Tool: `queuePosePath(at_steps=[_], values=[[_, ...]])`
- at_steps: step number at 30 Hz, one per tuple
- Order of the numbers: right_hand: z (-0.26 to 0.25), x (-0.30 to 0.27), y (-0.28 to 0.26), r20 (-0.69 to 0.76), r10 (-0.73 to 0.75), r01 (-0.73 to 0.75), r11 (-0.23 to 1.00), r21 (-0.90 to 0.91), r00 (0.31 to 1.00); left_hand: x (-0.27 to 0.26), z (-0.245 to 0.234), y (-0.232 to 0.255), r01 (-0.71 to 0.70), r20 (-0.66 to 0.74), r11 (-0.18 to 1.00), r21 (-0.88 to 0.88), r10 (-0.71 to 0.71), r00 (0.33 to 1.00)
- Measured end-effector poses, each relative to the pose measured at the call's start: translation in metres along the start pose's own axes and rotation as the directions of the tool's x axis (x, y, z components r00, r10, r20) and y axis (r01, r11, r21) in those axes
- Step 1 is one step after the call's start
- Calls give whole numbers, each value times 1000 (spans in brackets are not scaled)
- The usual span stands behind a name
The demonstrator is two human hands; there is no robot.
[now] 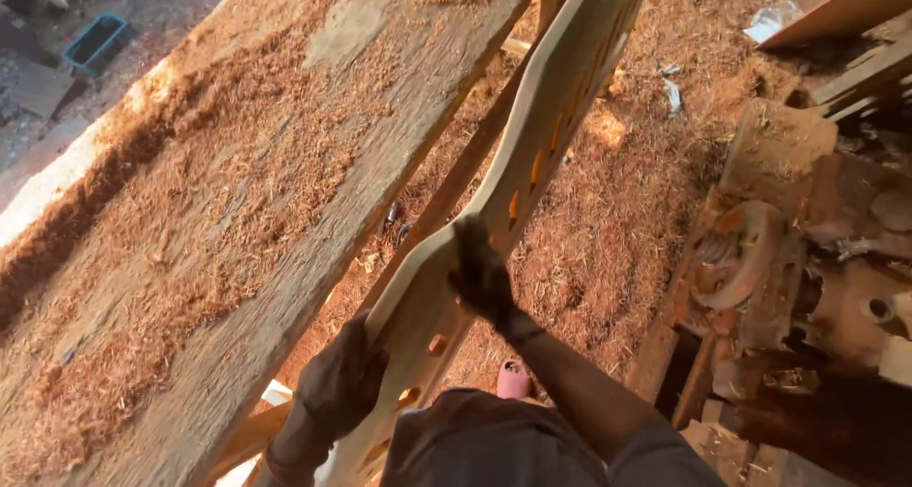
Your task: The person smooths a long, curved wooden piece using a sanding block. They hold the wood with one hand and rub the sanding block along the edges and surfaces, generating fine wood dust.
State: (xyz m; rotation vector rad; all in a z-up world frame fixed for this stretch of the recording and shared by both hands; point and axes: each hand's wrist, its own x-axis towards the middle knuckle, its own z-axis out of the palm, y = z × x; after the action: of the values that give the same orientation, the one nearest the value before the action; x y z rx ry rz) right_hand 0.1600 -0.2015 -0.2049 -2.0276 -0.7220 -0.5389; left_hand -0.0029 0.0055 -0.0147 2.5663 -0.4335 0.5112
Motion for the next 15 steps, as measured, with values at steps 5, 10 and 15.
queuePosePath(at_steps=[5,10,15], values=[[-8,-5,-27,19,-225,226,974,-37,974,2,0,-3,46,42,999,-27,-45,998],[-22,18,8,20,32,-30,995,-92,999,-1,-2,1,112,67,993,24,-114,991],[-25,4,-64,83,-100,95,994,63,992,-1,1,-3,123,78,992,12,-124,989]])
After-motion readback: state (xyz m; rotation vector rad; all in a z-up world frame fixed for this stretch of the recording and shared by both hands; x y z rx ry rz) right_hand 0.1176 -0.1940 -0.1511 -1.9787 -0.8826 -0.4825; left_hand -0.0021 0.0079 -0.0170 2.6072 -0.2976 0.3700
